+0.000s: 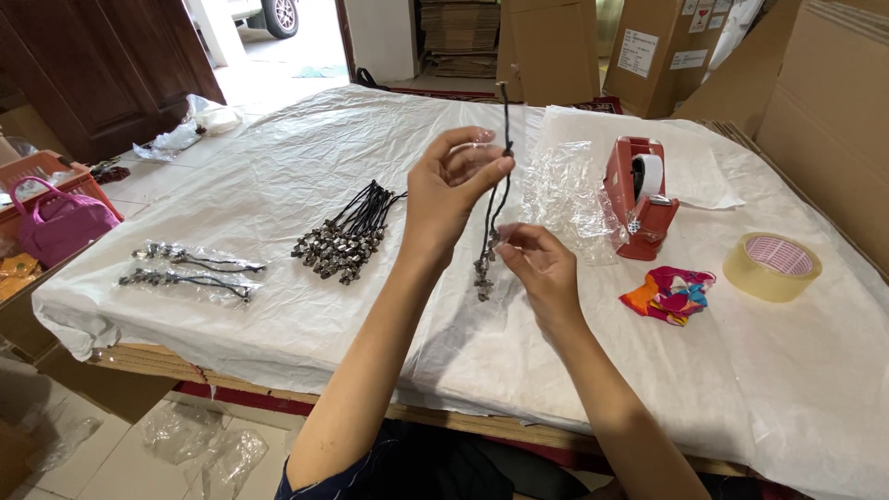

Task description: Inspecting and untangling individual cord necklaces with pendants on a work table

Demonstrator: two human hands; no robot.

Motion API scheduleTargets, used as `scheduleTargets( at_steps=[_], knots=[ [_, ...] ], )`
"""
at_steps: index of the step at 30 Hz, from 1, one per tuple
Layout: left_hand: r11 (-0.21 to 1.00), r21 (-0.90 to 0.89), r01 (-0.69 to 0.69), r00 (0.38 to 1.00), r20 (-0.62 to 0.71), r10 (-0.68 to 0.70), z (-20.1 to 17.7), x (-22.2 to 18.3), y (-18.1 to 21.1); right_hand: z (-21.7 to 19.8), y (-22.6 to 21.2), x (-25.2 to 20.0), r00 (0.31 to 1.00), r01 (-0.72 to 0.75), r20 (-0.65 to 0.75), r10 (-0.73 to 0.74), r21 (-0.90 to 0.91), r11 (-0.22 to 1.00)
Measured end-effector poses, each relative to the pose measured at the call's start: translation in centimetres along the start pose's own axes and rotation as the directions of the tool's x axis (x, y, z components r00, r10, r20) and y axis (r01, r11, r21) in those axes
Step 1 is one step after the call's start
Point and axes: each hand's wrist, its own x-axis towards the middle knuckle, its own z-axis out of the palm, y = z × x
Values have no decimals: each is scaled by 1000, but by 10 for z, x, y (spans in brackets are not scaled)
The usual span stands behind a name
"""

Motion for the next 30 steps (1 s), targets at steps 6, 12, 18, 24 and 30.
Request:
scheduleTargets(
  at_steps=[6,12,18,24,30],
  knots=[
    [1000,-13,-4,1000,29,5,10,-1,1,-5,12,6,998,63,-25,-62,35,997],
    [999,-24,-41,999,19,42,18,-7,12,0,-4,10,993,116,23,-117,58,992],
    [998,-31,-61,998,-27,60,16,-8,15,1,-16,4,985,170,23,-170,24,985],
    [999,-46,-1,998,62,4,10,-9,7,-11,-32,0,987,131,109,-122,-88,987],
    [1000,8,16,981,192,-17,12,-21,19,-27,-99,33,929,364,160,-334,-233,902]
  ],
)
